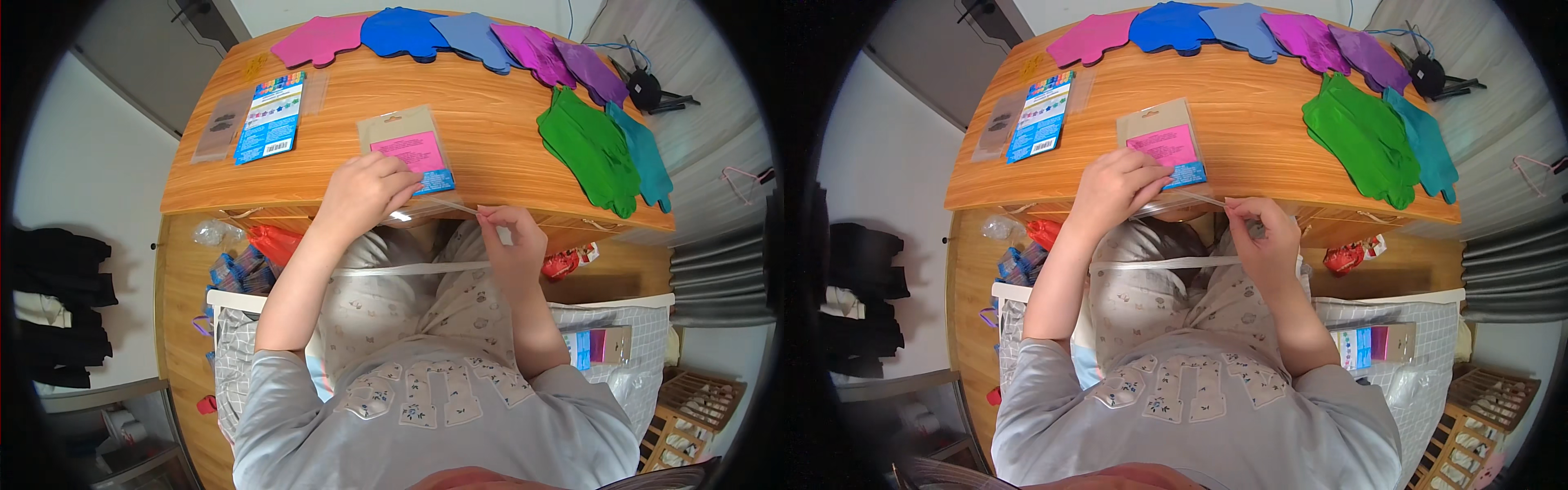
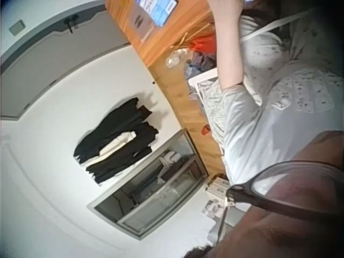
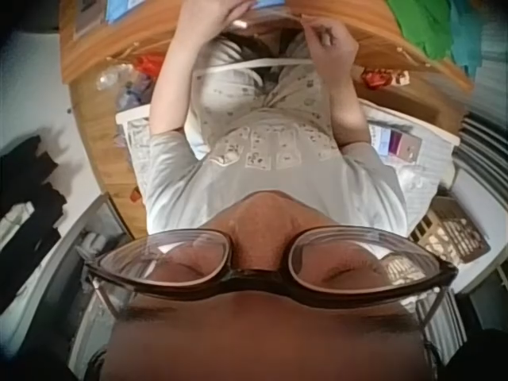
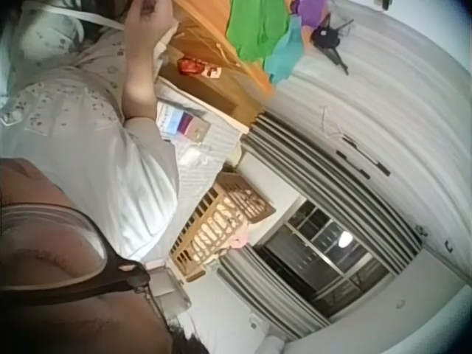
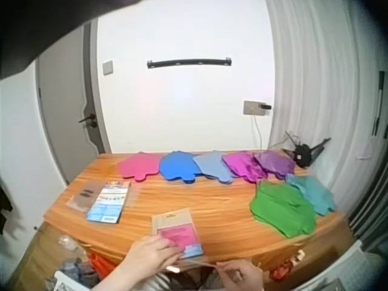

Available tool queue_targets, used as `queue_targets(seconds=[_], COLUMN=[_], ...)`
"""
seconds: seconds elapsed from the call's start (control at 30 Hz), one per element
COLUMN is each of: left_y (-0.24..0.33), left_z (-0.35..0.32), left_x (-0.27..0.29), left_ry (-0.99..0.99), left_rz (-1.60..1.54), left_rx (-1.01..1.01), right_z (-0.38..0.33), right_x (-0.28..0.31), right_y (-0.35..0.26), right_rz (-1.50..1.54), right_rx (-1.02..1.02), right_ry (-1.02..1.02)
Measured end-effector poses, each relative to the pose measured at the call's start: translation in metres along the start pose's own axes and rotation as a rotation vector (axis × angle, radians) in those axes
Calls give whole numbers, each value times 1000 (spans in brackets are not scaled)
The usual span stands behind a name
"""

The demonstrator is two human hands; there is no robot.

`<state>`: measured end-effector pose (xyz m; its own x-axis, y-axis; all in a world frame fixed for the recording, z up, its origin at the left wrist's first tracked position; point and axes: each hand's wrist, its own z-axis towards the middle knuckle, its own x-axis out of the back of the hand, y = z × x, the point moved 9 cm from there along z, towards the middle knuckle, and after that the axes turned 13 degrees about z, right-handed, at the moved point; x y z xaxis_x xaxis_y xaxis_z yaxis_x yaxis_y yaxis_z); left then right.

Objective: Folding colorful items and placing them into clear plastic sleeves with cardboard backing cards.

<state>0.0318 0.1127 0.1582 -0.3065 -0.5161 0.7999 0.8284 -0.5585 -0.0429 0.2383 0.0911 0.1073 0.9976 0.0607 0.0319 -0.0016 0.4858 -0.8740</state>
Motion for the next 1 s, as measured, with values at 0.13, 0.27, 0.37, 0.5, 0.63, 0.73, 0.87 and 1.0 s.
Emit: queue_targets(seconds=[0.13,0.27,0.37,0.5,0.63,0.73,0.87,1.0], left_y=[5,7,8,11,20,33,38,21], left_z=[2,5,6,6,6,7,11,22], left_x=[2,6,6,5,2,3,-6,-17], left_ry=[15,38,31,55,71,108,21,-80], left_rz=[-29,-41,-52,-63,-74,-48,-72,-100], left_rx=[60,105,110,136,172,177,211,302], right_z=[-3,-7,-8,-5,0,5,16,20], right_x=[5,12,19,18,4,-1,-2,-4], right_y=[-1,5,2,-2,-26,-25,-19,-6], right_rz=[87,173,269,47,-242,-345,-376,-267], right_rx=[10,-34,-1,46,208,176,36,3], right_ry=[55,89,140,100,72,63,99,6])
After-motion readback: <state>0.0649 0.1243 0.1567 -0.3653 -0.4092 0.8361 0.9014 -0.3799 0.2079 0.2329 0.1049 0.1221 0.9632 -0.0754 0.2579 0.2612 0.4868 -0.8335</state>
